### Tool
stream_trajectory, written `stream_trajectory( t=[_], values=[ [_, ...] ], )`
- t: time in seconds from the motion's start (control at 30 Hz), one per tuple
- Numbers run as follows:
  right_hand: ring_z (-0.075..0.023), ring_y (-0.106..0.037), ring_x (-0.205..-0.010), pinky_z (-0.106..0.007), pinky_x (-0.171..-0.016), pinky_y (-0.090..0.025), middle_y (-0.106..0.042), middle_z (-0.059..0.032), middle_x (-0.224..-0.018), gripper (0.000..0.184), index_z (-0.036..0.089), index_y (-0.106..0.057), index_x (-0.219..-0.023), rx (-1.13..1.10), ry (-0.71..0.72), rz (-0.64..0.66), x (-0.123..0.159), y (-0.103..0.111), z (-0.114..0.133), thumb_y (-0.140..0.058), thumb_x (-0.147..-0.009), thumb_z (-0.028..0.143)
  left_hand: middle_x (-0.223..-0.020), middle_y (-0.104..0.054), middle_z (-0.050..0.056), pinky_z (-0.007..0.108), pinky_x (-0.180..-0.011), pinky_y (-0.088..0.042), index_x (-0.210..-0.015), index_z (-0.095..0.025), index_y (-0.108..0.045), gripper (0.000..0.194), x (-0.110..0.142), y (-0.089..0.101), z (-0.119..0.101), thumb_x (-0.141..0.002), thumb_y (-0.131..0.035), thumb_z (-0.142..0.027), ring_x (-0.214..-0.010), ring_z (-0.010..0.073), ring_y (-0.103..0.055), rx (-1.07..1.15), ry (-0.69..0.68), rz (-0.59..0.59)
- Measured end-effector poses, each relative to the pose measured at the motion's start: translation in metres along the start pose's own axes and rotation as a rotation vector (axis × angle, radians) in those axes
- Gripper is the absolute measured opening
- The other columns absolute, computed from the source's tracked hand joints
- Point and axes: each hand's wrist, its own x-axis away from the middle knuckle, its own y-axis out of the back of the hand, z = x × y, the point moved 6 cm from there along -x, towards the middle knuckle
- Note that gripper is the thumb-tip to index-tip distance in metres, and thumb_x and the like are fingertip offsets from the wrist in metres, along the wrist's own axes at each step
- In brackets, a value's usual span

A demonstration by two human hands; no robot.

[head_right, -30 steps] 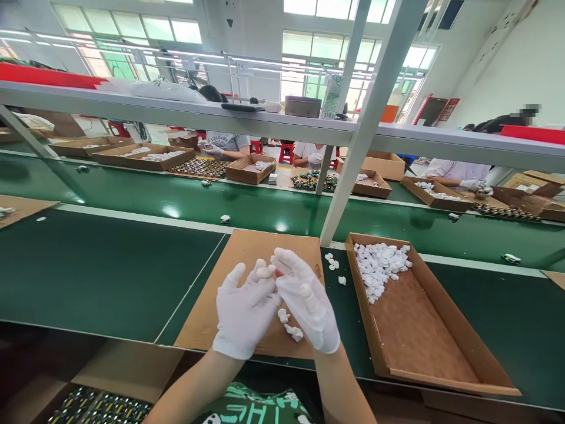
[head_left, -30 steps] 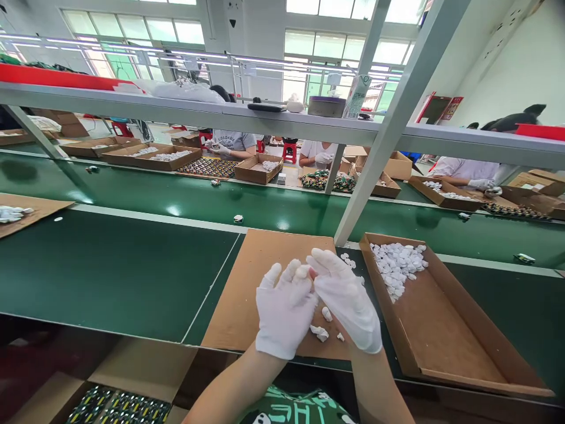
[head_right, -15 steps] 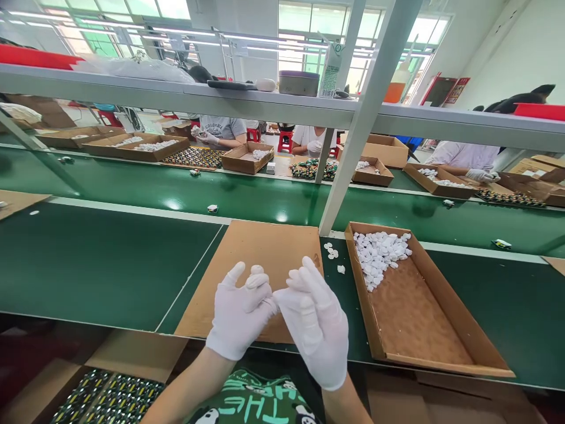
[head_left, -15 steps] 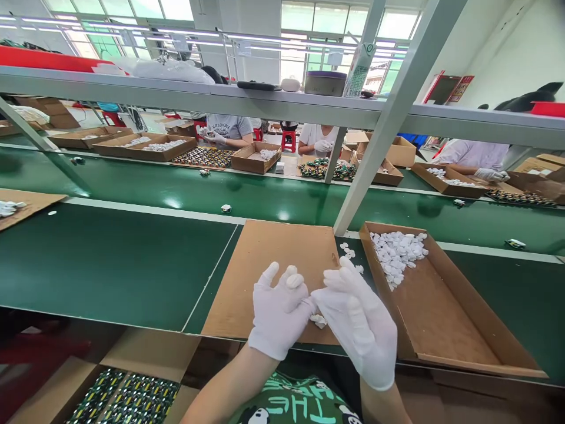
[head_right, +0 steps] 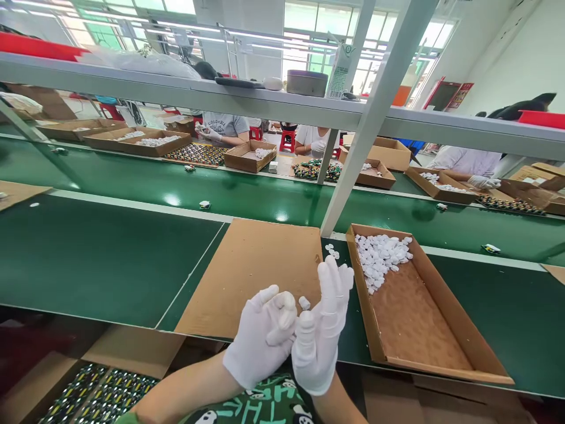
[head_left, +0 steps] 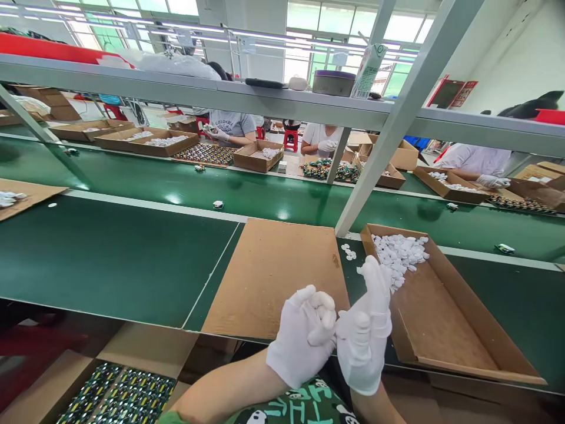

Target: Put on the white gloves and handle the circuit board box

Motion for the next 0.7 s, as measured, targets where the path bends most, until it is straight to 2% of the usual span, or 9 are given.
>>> stream_trajectory(
  t=[0.13,0.23,0.3,0.37,0.47,0.53,0.6,0.67,0.7],
  values=[
    [-0.0311,-0.012,-0.159,-0.062,-0.128,0.002,-0.037,0.0017,-0.164,0.053,0.032,-0.041,-0.155,-0.045,0.027,-0.016,-0.005,-0.009,-0.001,-0.038,-0.105,0.049,-0.049,-0.058,0.004,0.019,-0.043,-0.024,-0.067,-0.007,-0.073,0.043,-0.001,0.003,0.001,-0.093,-0.051,-0.035,-0.033,0.0042,-0.021,-0.022,0.003,0.016],
    [-0.0318,-0.013,-0.159,-0.062,-0.128,0.000,-0.047,0.0019,-0.158,0.049,0.032,-0.055,-0.145,-0.239,-0.054,-0.178,-0.008,-0.013,-0.007,-0.041,-0.103,0.052,-0.048,-0.058,0.003,0.021,-0.049,-0.034,-0.068,-0.009,-0.074,0.044,-0.002,0.002,-0.001,-0.094,-0.050,-0.035,-0.036,0.0054,-0.022,-0.037,-0.019,0.019],
    [-0.0337,-0.009,-0.159,-0.064,-0.127,-0.006,-0.048,0.0022,-0.157,0.053,0.034,-0.059,-0.142,-0.356,-0.104,-0.261,-0.013,-0.014,-0.012,-0.047,-0.097,0.059,-0.048,-0.058,0.002,0.022,-0.052,-0.036,-0.068,-0.011,-0.075,0.042,-0.003,0.001,-0.003,-0.093,-0.051,-0.036,-0.038,0.0063,-0.024,-0.053,-0.039,0.028],
    [-0.0340,-0.011,-0.159,-0.067,-0.125,-0.016,-0.045,0.0053,-0.159,0.061,0.042,-0.055,-0.144,-0.423,-0.141,-0.277,-0.023,-0.011,-0.018,-0.047,-0.090,0.069,-0.052,-0.062,0.003,0.023,-0.051,-0.034,-0.072,-0.011,-0.076,0.041,-0.003,0.000,-0.005,-0.091,-0.053,-0.038,-0.037,0.0062,-0.028,-0.092,-0.022,0.056],
    [-0.0321,-0.028,-0.155,-0.067,-0.118,-0.031,-0.043,0.0146,-0.158,0.057,0.055,-0.053,-0.139,-0.631,-0.223,-0.176,-0.043,-0.007,-0.028,-0.033,-0.090,0.078,-0.067,-0.072,0.013,0.025,-0.050,-0.032,-0.083,-0.006,-0.077,0.040,0.005,-0.001,-0.012,-0.091,-0.056,-0.039,-0.035,0.0082,-0.040,-0.232,0.038,0.129],
    [-0.0297,-0.039,-0.150,-0.063,-0.118,-0.033,-0.045,0.0162,-0.157,0.058,0.053,-0.060,-0.132,-0.864,-0.332,-0.093,-0.052,-0.008,-0.035,-0.024,-0.094,0.077,-0.078,-0.076,0.016,0.027,-0.056,-0.038,-0.093,-0.006,-0.077,0.037,0.015,-0.003,-0.028,-0.090,-0.062,-0.040,-0.038,0.0083,-0.043,-0.459,-0.090,0.159],
    [-0.0288,-0.049,-0.142,-0.061,-0.118,-0.033,-0.051,0.0112,-0.154,0.064,0.046,-0.066,-0.128,-1.040,-0.448,-0.027,-0.052,-0.014,-0.040,-0.022,-0.094,0.078,-0.084,-0.077,0.014,0.034,-0.079,-0.049,-0.100,-0.011,-0.077,0.032,0.028,-0.007,-0.048,-0.089,-0.068,-0.040,-0.047,0.0108,-0.051,-0.736,-0.339,0.164],
    [-0.0293,-0.058,-0.132,-0.061,-0.116,-0.035,-0.061,0.0045,-0.145,0.069,0.043,-0.066,-0.129,-1.121,-0.529,0.034,-0.045,-0.024,-0.042,-0.023,-0.091,0.082,-0.086,-0.077,0.011,0.044,-0.106,-0.042,-0.104,-0.015,-0.077,0.025,0.038,-0.014,-0.060,-0.088,-0.069,-0.033,-0.064,0.0182,-0.064,-1.007,-0.562,0.172],
    [-0.0299,-0.061,-0.127,-0.061,-0.115,-0.035,-0.065,0.0021,-0.141,0.071,0.042,-0.066,-0.130,-1.160,-0.558,0.077,-0.041,-0.030,-0.041,-0.026,-0.089,0.084,-0.086,-0.077,0.010,0.048,-0.113,-0.036,-0.105,-0.017,-0.077,0.023,0.042,-0.020,-0.062,-0.088,-0.068,-0.030,-0.071,0.0210,-0.067,-1.137,-0.679,0.217]
  ],
)
